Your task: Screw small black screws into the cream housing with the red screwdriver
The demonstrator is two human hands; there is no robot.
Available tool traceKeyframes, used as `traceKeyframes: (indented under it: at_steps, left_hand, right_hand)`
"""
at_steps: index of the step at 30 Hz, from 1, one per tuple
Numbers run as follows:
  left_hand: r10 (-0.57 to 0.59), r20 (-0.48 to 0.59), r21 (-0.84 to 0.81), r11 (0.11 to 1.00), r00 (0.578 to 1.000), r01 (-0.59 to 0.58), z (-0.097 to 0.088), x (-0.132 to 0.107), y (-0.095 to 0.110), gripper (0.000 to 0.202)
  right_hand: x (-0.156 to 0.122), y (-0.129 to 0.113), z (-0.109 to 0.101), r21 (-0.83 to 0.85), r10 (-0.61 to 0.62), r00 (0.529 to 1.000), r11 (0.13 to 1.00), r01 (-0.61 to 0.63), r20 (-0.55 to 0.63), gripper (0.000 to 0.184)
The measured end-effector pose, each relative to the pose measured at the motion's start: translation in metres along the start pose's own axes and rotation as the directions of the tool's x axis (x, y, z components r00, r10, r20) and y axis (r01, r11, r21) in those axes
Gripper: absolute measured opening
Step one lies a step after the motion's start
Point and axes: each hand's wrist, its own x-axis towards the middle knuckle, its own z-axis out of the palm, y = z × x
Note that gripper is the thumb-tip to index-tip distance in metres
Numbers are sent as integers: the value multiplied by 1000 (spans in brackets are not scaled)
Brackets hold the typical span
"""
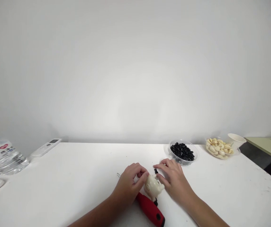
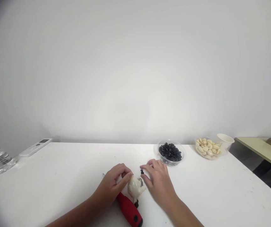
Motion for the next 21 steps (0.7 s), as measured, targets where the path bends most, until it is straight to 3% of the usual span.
traceKeyframes:
  at_steps: [4,12,18,21]
  left_hand:
    - [97,-67,-72,992,993,-102,-2,0,-4,25]
    - [242,-145,-22,969,959,-248,-3,-4,-2,24]
    - [317,-97,-29,947,944,-321,-2,-2,0,23]
    - [316,-78,-65,945,945,-321,0,0,0,22]
  right_hand:
    - [0,-2,-4,47,29,1000,998,-28,-7,16]
    - [-4,-15,-17,298,154,988,943,-147,-1,29]
    - [-9,-33,-22,378,-46,998,924,56,-36,17]
    - [-11,-34,-19,398,-33,999,917,37,-16,14]
